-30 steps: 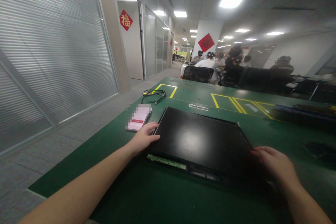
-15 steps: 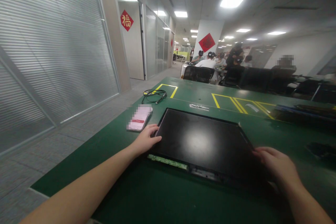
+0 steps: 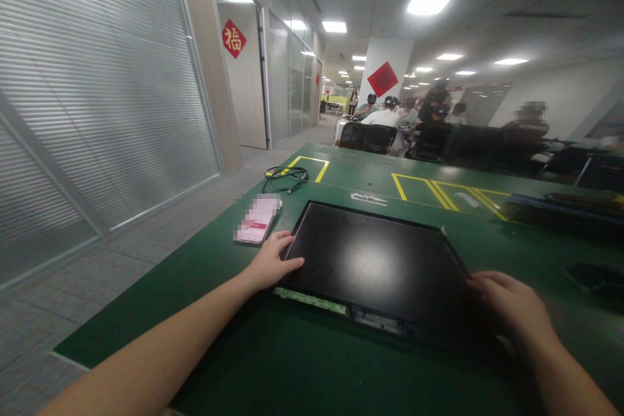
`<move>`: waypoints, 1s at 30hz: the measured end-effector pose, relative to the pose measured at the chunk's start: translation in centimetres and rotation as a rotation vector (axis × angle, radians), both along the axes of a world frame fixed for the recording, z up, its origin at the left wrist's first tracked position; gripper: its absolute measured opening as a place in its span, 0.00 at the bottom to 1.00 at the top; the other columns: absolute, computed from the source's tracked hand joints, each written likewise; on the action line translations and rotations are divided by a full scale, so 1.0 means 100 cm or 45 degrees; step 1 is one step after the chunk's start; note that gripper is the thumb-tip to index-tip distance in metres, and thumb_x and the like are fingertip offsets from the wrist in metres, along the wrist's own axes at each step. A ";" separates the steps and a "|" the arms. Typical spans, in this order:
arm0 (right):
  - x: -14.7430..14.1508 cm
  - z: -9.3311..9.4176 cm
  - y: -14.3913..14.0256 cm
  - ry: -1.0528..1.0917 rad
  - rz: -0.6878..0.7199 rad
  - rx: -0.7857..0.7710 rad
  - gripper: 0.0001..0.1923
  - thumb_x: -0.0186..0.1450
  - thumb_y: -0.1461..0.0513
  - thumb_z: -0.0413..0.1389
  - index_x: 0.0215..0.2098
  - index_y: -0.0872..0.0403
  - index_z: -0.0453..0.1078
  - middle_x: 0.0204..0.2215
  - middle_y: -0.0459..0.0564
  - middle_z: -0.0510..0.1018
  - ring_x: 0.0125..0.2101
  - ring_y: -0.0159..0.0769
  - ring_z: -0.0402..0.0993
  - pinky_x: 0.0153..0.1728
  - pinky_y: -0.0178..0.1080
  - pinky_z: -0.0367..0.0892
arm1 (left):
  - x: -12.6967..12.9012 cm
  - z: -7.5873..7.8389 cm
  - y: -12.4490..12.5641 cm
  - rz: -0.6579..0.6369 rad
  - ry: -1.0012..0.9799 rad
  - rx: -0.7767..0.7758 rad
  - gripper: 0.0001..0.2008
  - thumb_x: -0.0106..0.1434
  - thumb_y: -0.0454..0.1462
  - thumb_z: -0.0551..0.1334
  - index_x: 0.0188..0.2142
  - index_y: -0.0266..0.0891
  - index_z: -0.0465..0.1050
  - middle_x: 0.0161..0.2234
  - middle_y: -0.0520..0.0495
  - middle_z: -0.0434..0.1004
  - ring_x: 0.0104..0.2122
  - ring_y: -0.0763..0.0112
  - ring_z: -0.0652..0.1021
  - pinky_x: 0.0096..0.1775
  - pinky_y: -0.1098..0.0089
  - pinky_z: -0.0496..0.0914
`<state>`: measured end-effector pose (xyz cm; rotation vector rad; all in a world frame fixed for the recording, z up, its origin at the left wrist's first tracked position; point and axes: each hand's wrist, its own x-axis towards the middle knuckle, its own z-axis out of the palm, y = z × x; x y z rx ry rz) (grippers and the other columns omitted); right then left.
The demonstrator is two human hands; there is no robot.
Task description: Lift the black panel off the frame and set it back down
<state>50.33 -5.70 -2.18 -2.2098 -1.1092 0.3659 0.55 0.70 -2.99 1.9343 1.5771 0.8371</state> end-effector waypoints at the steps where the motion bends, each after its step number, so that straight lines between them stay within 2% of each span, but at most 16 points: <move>1: -0.001 0.001 0.000 0.067 -0.031 -0.016 0.15 0.57 0.53 0.56 0.37 0.50 0.80 0.29 0.53 0.85 0.29 0.46 0.80 0.33 0.44 0.72 | 0.000 0.000 0.000 -0.004 0.006 0.001 0.34 0.53 0.50 0.69 0.55 0.34 0.79 0.65 0.29 0.69 0.65 0.41 0.71 0.66 0.49 0.64; 6: -0.004 0.006 -0.002 0.214 -0.079 -0.009 0.14 0.56 0.55 0.57 0.36 0.50 0.79 0.30 0.53 0.85 0.30 0.47 0.79 0.34 0.46 0.71 | -0.001 0.000 -0.001 -0.039 0.033 -0.011 0.35 0.54 0.52 0.69 0.57 0.35 0.78 0.66 0.29 0.68 0.66 0.40 0.70 0.66 0.47 0.62; 14: -0.007 0.008 -0.004 0.216 -0.072 0.033 0.12 0.55 0.55 0.57 0.33 0.49 0.79 0.25 0.52 0.83 0.28 0.48 0.78 0.35 0.47 0.72 | 0.000 0.001 -0.002 -0.054 0.010 -0.004 0.35 0.53 0.52 0.70 0.57 0.37 0.79 0.66 0.31 0.68 0.66 0.38 0.69 0.66 0.44 0.61; 19: -0.013 0.012 -0.005 0.183 -0.073 0.049 0.11 0.55 0.55 0.57 0.32 0.50 0.79 0.26 0.53 0.84 0.28 0.47 0.78 0.36 0.47 0.72 | 0.003 0.006 -0.005 -0.072 0.059 -0.039 0.38 0.53 0.49 0.70 0.61 0.34 0.75 0.67 0.27 0.65 0.67 0.37 0.67 0.67 0.45 0.60; 24: -0.019 0.018 -0.006 0.161 -0.091 0.009 0.12 0.56 0.55 0.56 0.33 0.50 0.79 0.27 0.53 0.84 0.29 0.47 0.78 0.36 0.46 0.71 | -0.002 0.019 -0.010 -0.193 0.065 -0.034 0.41 0.56 0.47 0.70 0.67 0.37 0.68 0.71 0.28 0.58 0.70 0.40 0.63 0.67 0.46 0.60; 30: -0.017 0.017 -0.004 0.001 -0.036 -0.001 0.13 0.57 0.54 0.54 0.31 0.48 0.79 0.29 0.52 0.84 0.33 0.49 0.78 0.37 0.46 0.70 | -0.015 0.042 -0.013 -0.462 0.248 -0.016 0.31 0.54 0.43 0.74 0.58 0.47 0.79 0.69 0.37 0.66 0.68 0.43 0.67 0.66 0.46 0.61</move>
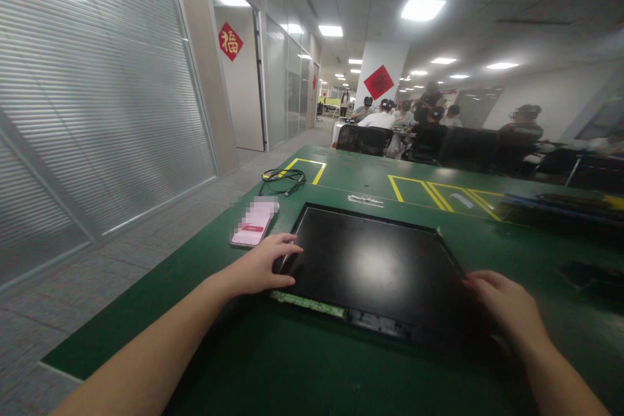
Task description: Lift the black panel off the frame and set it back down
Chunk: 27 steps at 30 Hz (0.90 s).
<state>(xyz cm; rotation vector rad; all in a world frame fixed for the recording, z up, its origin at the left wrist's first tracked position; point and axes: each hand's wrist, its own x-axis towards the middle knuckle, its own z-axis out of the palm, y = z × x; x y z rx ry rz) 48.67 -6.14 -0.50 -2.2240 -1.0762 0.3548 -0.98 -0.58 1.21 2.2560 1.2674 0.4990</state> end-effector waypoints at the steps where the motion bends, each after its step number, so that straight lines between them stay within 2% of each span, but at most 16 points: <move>1: 0.001 -0.001 0.000 -0.039 0.006 0.000 0.13 0.56 0.53 0.54 0.31 0.48 0.79 0.30 0.52 0.85 0.35 0.50 0.78 0.37 0.46 0.69 | -0.002 0.003 0.000 -0.045 0.015 -0.012 0.30 0.54 0.42 0.74 0.57 0.49 0.79 0.69 0.39 0.67 0.67 0.44 0.68 0.65 0.47 0.62; 6: -0.001 -0.003 0.000 -0.148 0.042 0.009 0.16 0.57 0.52 0.53 0.33 0.48 0.80 0.35 0.52 0.85 0.39 0.50 0.78 0.39 0.46 0.68 | -0.006 0.007 0.001 -0.144 0.005 -0.033 0.27 0.53 0.40 0.76 0.54 0.53 0.82 0.66 0.44 0.72 0.65 0.48 0.71 0.64 0.51 0.65; 10: -0.005 0.000 -0.001 -0.165 0.078 0.012 0.18 0.56 0.53 0.52 0.35 0.47 0.81 0.34 0.52 0.85 0.38 0.50 0.78 0.39 0.45 0.69 | -0.005 0.008 0.001 -0.165 -0.001 -0.026 0.26 0.53 0.40 0.76 0.53 0.52 0.83 0.65 0.45 0.74 0.63 0.49 0.73 0.63 0.53 0.66; 18: -0.007 0.000 0.001 -0.151 0.113 -0.051 0.19 0.57 0.54 0.52 0.39 0.48 0.82 0.37 0.52 0.85 0.43 0.52 0.79 0.43 0.45 0.69 | -0.003 0.010 -0.002 -0.252 -0.033 -0.005 0.24 0.56 0.37 0.74 0.53 0.52 0.83 0.64 0.45 0.75 0.62 0.52 0.76 0.61 0.56 0.68; 23: -0.006 -0.004 0.002 -0.168 0.105 -0.095 0.22 0.59 0.54 0.51 0.43 0.50 0.83 0.34 0.54 0.84 0.39 0.53 0.79 0.39 0.46 0.70 | -0.003 0.008 -0.001 -0.298 -0.034 0.028 0.23 0.56 0.34 0.73 0.52 0.52 0.83 0.64 0.45 0.75 0.61 0.52 0.76 0.61 0.56 0.68; 27: -0.004 -0.004 0.003 -0.216 0.098 -0.085 0.22 0.58 0.54 0.51 0.41 0.49 0.83 0.35 0.55 0.84 0.39 0.52 0.79 0.39 0.46 0.70 | -0.002 0.009 -0.002 -0.299 0.003 0.044 0.24 0.56 0.32 0.73 0.52 0.51 0.83 0.64 0.44 0.76 0.61 0.52 0.77 0.61 0.57 0.69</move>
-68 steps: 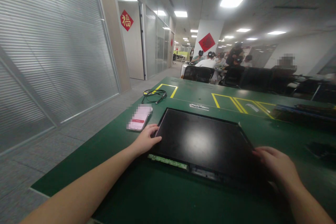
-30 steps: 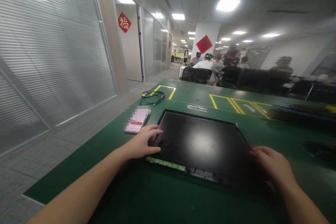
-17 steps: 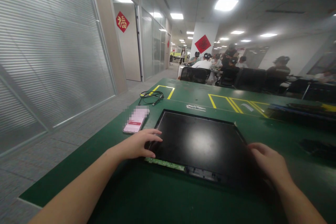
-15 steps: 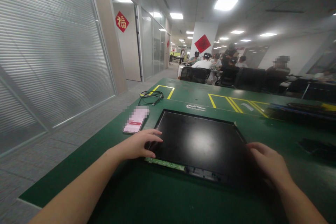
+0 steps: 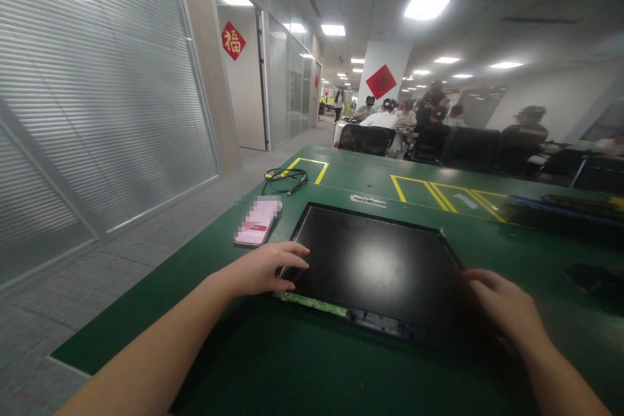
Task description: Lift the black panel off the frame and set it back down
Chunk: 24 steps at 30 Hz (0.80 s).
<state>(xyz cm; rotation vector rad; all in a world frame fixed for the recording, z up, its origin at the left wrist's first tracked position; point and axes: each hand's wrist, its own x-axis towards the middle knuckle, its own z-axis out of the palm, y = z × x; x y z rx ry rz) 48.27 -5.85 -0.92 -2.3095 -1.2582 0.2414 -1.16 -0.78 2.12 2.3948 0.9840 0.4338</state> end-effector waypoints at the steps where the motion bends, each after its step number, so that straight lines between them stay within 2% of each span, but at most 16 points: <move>1: 0.000 0.000 0.000 -0.010 -0.003 0.006 0.21 0.58 0.54 0.51 0.40 0.49 0.83 0.36 0.55 0.84 0.39 0.52 0.79 0.39 0.46 0.70 | 0.000 0.001 0.000 0.000 0.016 0.005 0.24 0.56 0.32 0.73 0.52 0.51 0.83 0.64 0.44 0.75 0.61 0.52 0.77 0.61 0.57 0.69; 7: 0.004 -0.001 0.001 -0.016 0.012 0.014 0.22 0.57 0.52 0.51 0.39 0.50 0.84 0.37 0.56 0.84 0.38 0.53 0.78 0.38 0.48 0.71 | 0.002 0.003 -0.002 -0.010 0.024 -0.001 0.22 0.58 0.32 0.71 0.51 0.49 0.84 0.64 0.42 0.75 0.61 0.52 0.76 0.61 0.57 0.69; 11: 0.010 -0.005 0.003 -0.041 0.049 -0.022 0.23 0.57 0.52 0.51 0.40 0.51 0.84 0.44 0.57 0.84 0.45 0.55 0.79 0.43 0.48 0.71 | 0.001 0.003 -0.002 -0.018 0.001 -0.026 0.20 0.58 0.32 0.71 0.50 0.49 0.84 0.64 0.43 0.76 0.61 0.52 0.77 0.60 0.58 0.69; 14: 0.015 -0.011 0.006 -0.003 0.063 -0.076 0.24 0.57 0.53 0.52 0.43 0.51 0.84 0.45 0.58 0.85 0.46 0.56 0.80 0.45 0.48 0.72 | -0.001 0.002 -0.002 0.002 -0.019 -0.033 0.21 0.58 0.33 0.71 0.51 0.50 0.84 0.64 0.44 0.75 0.61 0.52 0.76 0.61 0.58 0.69; 17: 0.019 -0.018 0.009 -0.010 0.070 -0.085 0.24 0.56 0.55 0.53 0.44 0.51 0.84 0.43 0.56 0.86 0.46 0.55 0.81 0.45 0.48 0.73 | -0.002 -0.002 -0.001 0.101 0.006 0.000 0.24 0.57 0.38 0.73 0.54 0.49 0.82 0.66 0.42 0.73 0.63 0.48 0.74 0.62 0.54 0.68; 20: 0.022 -0.021 0.011 -0.055 0.102 -0.091 0.24 0.57 0.56 0.53 0.45 0.52 0.85 0.44 0.56 0.86 0.48 0.55 0.81 0.47 0.47 0.73 | 0.000 -0.010 0.002 0.248 0.047 0.083 0.24 0.61 0.45 0.70 0.57 0.44 0.80 0.68 0.36 0.69 0.66 0.44 0.70 0.64 0.49 0.66; 24: 0.026 -0.023 0.013 -0.080 0.158 -0.150 0.26 0.60 0.58 0.51 0.50 0.56 0.84 0.49 0.59 0.85 0.51 0.55 0.80 0.48 0.46 0.72 | 0.005 -0.024 0.007 0.418 0.105 0.240 0.21 0.68 0.41 0.62 0.58 0.36 0.78 0.67 0.30 0.69 0.65 0.44 0.70 0.65 0.46 0.64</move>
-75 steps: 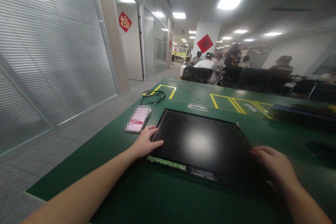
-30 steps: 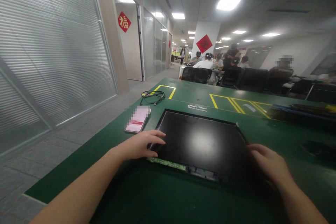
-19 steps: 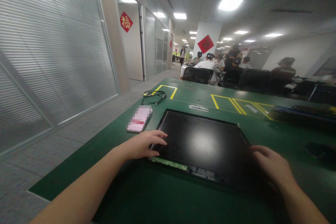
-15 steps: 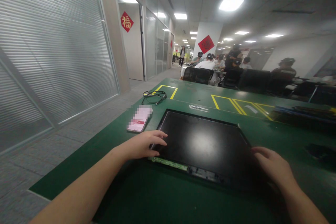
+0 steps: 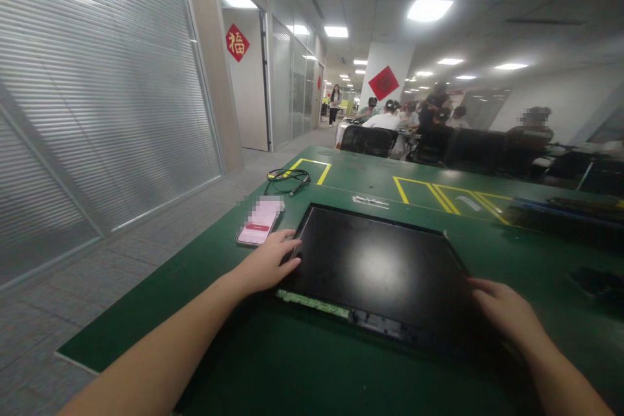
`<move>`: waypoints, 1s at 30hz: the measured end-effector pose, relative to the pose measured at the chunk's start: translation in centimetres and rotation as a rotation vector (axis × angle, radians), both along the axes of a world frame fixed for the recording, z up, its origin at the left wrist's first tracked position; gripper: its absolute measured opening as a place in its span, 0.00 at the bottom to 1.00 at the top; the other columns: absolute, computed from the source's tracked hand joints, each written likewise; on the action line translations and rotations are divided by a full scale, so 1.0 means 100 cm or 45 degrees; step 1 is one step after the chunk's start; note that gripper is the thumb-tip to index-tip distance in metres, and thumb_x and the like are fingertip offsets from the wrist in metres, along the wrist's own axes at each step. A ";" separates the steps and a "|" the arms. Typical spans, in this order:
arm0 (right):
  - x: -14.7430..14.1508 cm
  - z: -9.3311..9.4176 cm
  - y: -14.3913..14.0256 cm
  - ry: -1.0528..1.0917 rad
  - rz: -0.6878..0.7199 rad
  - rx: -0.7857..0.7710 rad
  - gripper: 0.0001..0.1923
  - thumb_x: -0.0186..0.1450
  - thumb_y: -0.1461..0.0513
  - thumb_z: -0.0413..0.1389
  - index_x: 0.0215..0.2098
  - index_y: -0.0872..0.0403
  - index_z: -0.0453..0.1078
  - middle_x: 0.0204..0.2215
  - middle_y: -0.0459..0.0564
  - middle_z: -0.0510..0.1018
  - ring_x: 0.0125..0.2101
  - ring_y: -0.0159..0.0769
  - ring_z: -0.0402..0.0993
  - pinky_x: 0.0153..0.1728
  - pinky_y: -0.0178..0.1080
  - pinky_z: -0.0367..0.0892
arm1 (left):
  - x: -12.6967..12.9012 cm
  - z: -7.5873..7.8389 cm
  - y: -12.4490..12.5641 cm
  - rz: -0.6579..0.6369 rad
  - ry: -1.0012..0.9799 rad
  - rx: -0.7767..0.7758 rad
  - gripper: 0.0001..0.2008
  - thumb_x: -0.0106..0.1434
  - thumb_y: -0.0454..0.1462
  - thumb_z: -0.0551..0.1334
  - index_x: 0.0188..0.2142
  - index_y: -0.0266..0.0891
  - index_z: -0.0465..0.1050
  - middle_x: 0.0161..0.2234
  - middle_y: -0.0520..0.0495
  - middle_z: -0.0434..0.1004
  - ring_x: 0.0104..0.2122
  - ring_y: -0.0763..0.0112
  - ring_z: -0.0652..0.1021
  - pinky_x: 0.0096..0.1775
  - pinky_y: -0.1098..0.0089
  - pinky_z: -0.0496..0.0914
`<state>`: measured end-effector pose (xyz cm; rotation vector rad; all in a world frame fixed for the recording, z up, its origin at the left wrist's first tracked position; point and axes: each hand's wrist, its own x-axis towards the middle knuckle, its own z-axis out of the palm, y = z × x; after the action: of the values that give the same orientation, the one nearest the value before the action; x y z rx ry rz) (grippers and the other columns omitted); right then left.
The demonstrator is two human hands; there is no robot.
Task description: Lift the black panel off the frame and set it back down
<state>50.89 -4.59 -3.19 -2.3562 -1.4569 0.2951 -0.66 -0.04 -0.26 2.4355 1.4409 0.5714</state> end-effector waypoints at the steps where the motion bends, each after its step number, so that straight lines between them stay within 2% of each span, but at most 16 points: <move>1: 0.001 -0.001 0.000 0.002 0.001 -0.015 0.27 0.60 0.59 0.51 0.51 0.56 0.83 0.49 0.59 0.85 0.51 0.55 0.80 0.47 0.46 0.73 | 0.001 -0.002 0.001 0.022 0.023 0.020 0.20 0.68 0.38 0.60 0.57 0.35 0.79 0.65 0.30 0.70 0.65 0.44 0.71 0.65 0.47 0.65; 6: 0.005 -0.009 0.003 0.004 -0.030 -0.038 0.26 0.60 0.63 0.52 0.51 0.55 0.83 0.50 0.58 0.84 0.51 0.54 0.80 0.48 0.46 0.72 | 0.009 -0.005 0.004 0.044 0.113 -0.010 0.20 0.67 0.31 0.56 0.54 0.33 0.81 0.59 0.29 0.77 0.59 0.45 0.76 0.62 0.49 0.69; 11: 0.013 -0.015 0.005 0.001 -0.030 -0.022 0.25 0.56 0.66 0.53 0.48 0.56 0.84 0.50 0.60 0.84 0.51 0.53 0.80 0.48 0.44 0.72 | 0.012 -0.008 0.007 0.104 0.086 -0.036 0.24 0.65 0.26 0.53 0.55 0.30 0.80 0.59 0.29 0.77 0.60 0.46 0.76 0.63 0.50 0.67; 18: 0.020 -0.023 0.006 0.067 -0.061 0.018 0.21 0.55 0.63 0.56 0.45 0.54 0.84 0.43 0.60 0.85 0.44 0.52 0.82 0.45 0.44 0.73 | 0.008 -0.016 0.015 0.140 0.012 -0.090 0.26 0.61 0.26 0.55 0.56 0.33 0.80 0.59 0.31 0.76 0.61 0.48 0.74 0.64 0.53 0.66; 26: 0.008 -0.018 0.002 0.036 -0.082 0.070 0.24 0.54 0.67 0.53 0.45 0.56 0.83 0.48 0.61 0.84 0.49 0.52 0.80 0.48 0.44 0.72 | 0.006 -0.010 0.014 0.096 0.008 -0.149 0.27 0.61 0.27 0.54 0.58 0.32 0.78 0.61 0.32 0.74 0.62 0.50 0.72 0.65 0.54 0.64; 30: 0.011 -0.020 0.003 0.068 -0.067 0.087 0.22 0.51 0.67 0.55 0.42 0.54 0.83 0.45 0.59 0.85 0.47 0.50 0.81 0.46 0.42 0.73 | 0.006 -0.010 0.013 0.096 -0.016 -0.137 0.27 0.61 0.27 0.54 0.57 0.32 0.79 0.60 0.31 0.74 0.62 0.51 0.73 0.65 0.53 0.65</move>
<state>52.03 -4.27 -5.15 -2.3108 -1.3565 0.2876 -0.10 1.22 -1.29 2.2997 1.5234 0.5108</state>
